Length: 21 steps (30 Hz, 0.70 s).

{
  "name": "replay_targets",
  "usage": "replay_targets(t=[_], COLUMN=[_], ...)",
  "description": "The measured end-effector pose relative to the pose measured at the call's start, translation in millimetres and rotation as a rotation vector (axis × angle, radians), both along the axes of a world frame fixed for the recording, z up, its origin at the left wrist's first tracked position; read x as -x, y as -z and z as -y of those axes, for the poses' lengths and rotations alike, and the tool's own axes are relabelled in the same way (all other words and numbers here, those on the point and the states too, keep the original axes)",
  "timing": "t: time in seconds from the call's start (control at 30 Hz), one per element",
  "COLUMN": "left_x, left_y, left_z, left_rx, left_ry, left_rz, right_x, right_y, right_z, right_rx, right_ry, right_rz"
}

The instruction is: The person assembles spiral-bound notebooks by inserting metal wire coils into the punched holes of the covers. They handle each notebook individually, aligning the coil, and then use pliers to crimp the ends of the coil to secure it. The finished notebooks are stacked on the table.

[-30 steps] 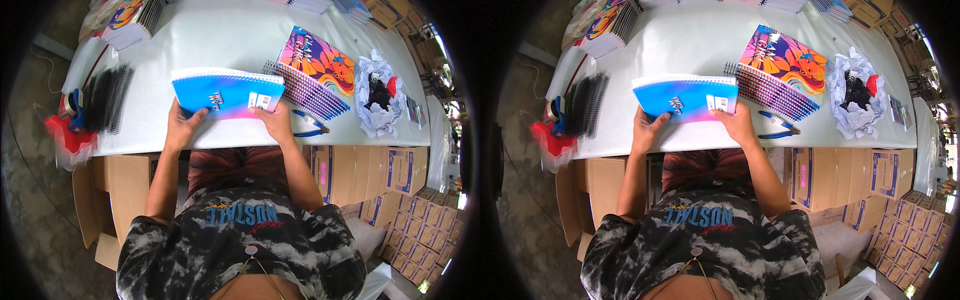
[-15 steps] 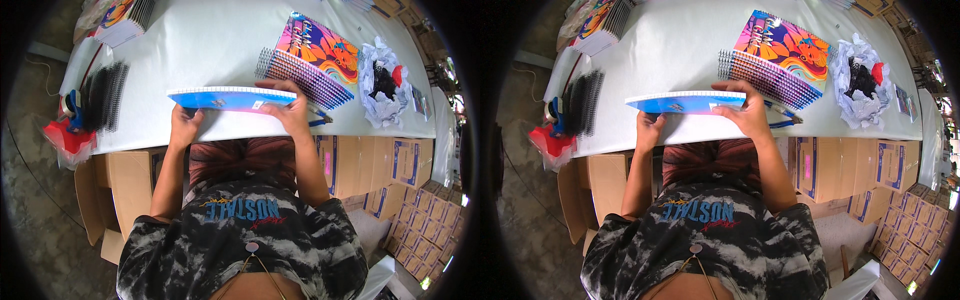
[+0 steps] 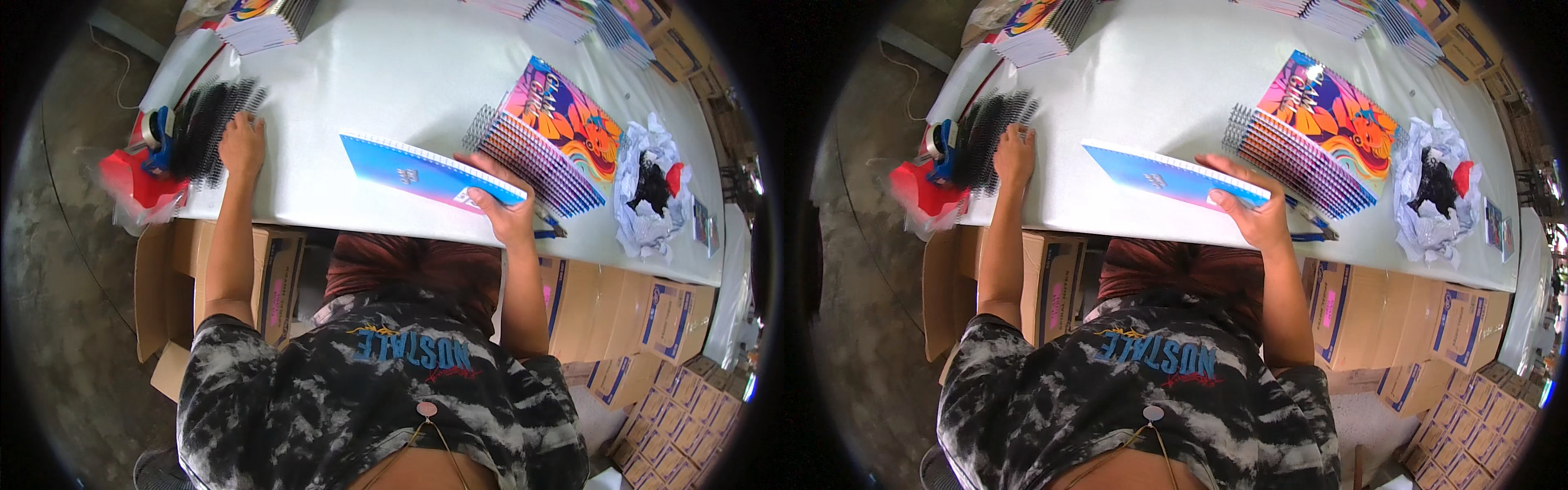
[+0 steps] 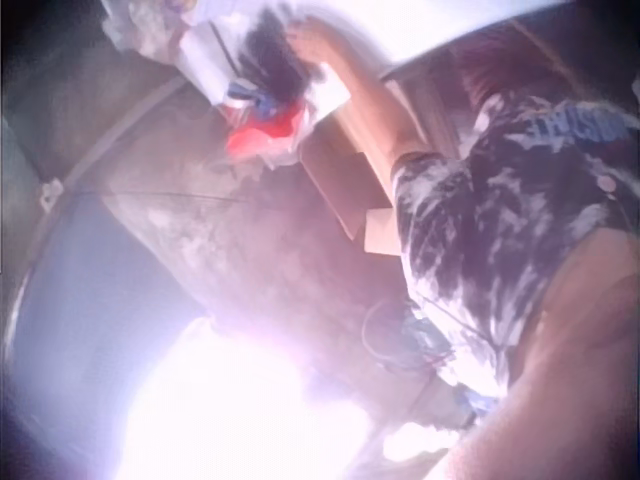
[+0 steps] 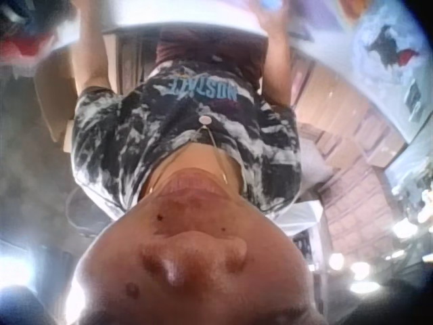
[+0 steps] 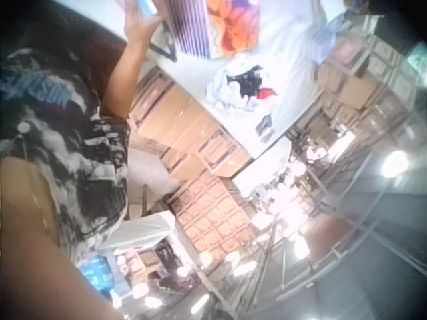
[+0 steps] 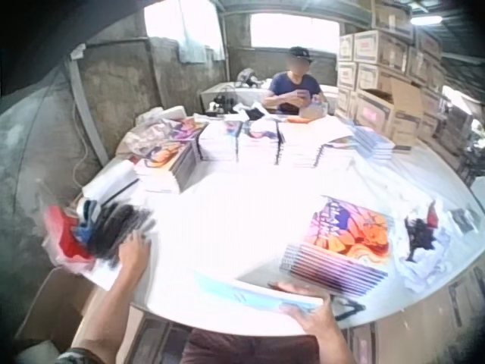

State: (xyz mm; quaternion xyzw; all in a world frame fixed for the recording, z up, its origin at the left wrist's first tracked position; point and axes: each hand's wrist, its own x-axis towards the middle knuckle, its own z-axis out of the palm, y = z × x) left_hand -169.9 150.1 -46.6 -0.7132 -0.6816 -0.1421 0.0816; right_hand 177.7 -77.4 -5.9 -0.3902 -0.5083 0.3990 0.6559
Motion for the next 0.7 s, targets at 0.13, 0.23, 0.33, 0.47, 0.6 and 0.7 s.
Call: replay_targets(t=[0.13, 0.23, 0.33, 0.47, 0.6, 0.7], left_x=[14, 32, 32, -23, -74, -85], left_y=[4, -5, -14, -50, -92, -92], left_z=[-12, -35, -37, 11, 75, 84], left_rx=[-0.032, 0.051, 0.196, 0.502, 0.685, 0.652], left_ry=[0.075, 0.142, 0.152, 0.434, 0.701, 0.733], left_rz=[0.256, 0.900, 1.200, 1.089, 1.164, 0.992], right_x=[-6, -5, -4, -4, -4, -1], right_y=[5, 6, 6, 8, 9, 9], right_z=[4, 2, 3, 2, 2, 0], right_rx=[0.028, -0.009, 0.007, 0.076, 0.110, 0.055], right_ry=[0.032, 0.023, 0.063, 0.095, 0.107, 0.125], right_rz=[0.145, 0.164, 0.159, 0.136, 0.131, 0.134])
